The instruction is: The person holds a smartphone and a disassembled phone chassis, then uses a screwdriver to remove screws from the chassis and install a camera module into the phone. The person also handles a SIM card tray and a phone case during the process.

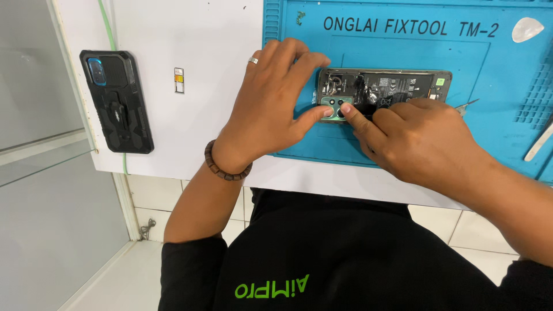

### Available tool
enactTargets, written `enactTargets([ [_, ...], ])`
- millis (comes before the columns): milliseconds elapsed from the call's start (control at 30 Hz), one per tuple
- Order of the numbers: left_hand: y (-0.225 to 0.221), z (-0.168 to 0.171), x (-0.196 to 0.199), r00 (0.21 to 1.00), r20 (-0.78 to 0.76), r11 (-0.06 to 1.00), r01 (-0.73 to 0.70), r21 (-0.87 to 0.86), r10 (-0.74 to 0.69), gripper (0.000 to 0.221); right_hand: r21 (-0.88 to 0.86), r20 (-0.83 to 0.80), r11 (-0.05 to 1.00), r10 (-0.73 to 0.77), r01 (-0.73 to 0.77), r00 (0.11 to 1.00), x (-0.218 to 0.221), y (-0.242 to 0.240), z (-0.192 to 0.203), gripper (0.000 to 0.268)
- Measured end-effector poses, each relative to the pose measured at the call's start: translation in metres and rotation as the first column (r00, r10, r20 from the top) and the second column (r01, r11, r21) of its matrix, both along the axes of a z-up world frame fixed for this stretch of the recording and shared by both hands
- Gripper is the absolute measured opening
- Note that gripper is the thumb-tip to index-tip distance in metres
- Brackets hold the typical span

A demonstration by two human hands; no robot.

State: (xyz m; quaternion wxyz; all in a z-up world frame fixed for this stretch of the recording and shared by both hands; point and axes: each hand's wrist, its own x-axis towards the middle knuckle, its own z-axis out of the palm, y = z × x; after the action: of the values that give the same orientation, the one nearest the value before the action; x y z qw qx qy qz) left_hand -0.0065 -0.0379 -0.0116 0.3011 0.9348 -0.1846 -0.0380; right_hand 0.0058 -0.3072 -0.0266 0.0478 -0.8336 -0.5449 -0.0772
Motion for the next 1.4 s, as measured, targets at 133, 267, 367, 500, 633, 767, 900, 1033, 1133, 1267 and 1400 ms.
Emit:
enactTargets([
  [133,-0.003,-0.004,-0.001,1.0,0.026,0.998,-0.009,0.062,0.008,0.061,0.0,0.001,0.999,-0.039,0.039,0.999,-0.001,0.001,0.007,0.032],
  [267,-0.005,0.0,-0.003,0.999,0.039,0.993,-0.025,0.116,0.021,0.067,0.028,-0.034,0.999,-0.02,0.021,0.999,-0.005,0.003,0.009,0.032],
  [367,-0.005,0.001,0.0,1.0,0.002,0.997,-0.012,0.071,0.012,0.065,-0.04,-0.064,0.998,-0.055,0.053,0.996,-0.005,-0.001,0.007,0.039],
  [500,-0.003,0.001,-0.001,1.0,0.014,1.0,0.006,0.019,-0.006,0.058,0.022,-0.063,0.999,-0.034,0.035,0.997,-0.004,-0.004,0.004,0.039],
  [633,-0.003,0.0,0.0,1.0,-0.019,0.998,0.002,0.057,-0.001,0.065,0.066,-0.071,0.998,-0.02,0.025,0.997,-0.002,-0.004,0.008,0.03],
  [767,-0.006,0.0,0.002,0.999,-0.044,0.997,-0.001,0.074,0.004,0.066,0.047,-0.101,0.998,-0.043,0.048,0.994,-0.003,-0.005,0.003,0.03],
  [900,-0.005,0.0,0.003,0.999,-0.033,0.994,0.026,0.108,-0.022,0.068,-0.02,-0.073,0.999,0.031,-0.032,0.997,-0.008,-0.003,0.003,0.039],
  [1033,-0.002,-0.005,-0.001,1.0,0.023,1.0,-0.003,-0.027,0.003,0.046,0.058,-0.067,0.998,0.0,0.004,0.998,-0.005,-0.002,0.003,0.03],
  [1133,-0.01,-0.002,-0.013,0.962,0.271,0.996,-0.012,-0.091,0.036,0.022,0.066,-0.06,0.997,-0.037,0.041,0.997,-0.003,0.001,0.012,0.025],
  [1267,-0.015,0.002,-0.03,0.883,0.442,0.988,0.139,0.073,-0.157,0.021,0.079,-0.026,0.997,-0.004,0.006,1.0,0.001,0.007,0.028,0.022],
  [1400,-0.018,-0.008,-0.04,0.861,0.464,0.974,0.142,0.175,-0.209,0.021,0.095,-0.016,0.994,0.054,-0.052,0.998,-0.002,0.004,0.015,0.021],
])
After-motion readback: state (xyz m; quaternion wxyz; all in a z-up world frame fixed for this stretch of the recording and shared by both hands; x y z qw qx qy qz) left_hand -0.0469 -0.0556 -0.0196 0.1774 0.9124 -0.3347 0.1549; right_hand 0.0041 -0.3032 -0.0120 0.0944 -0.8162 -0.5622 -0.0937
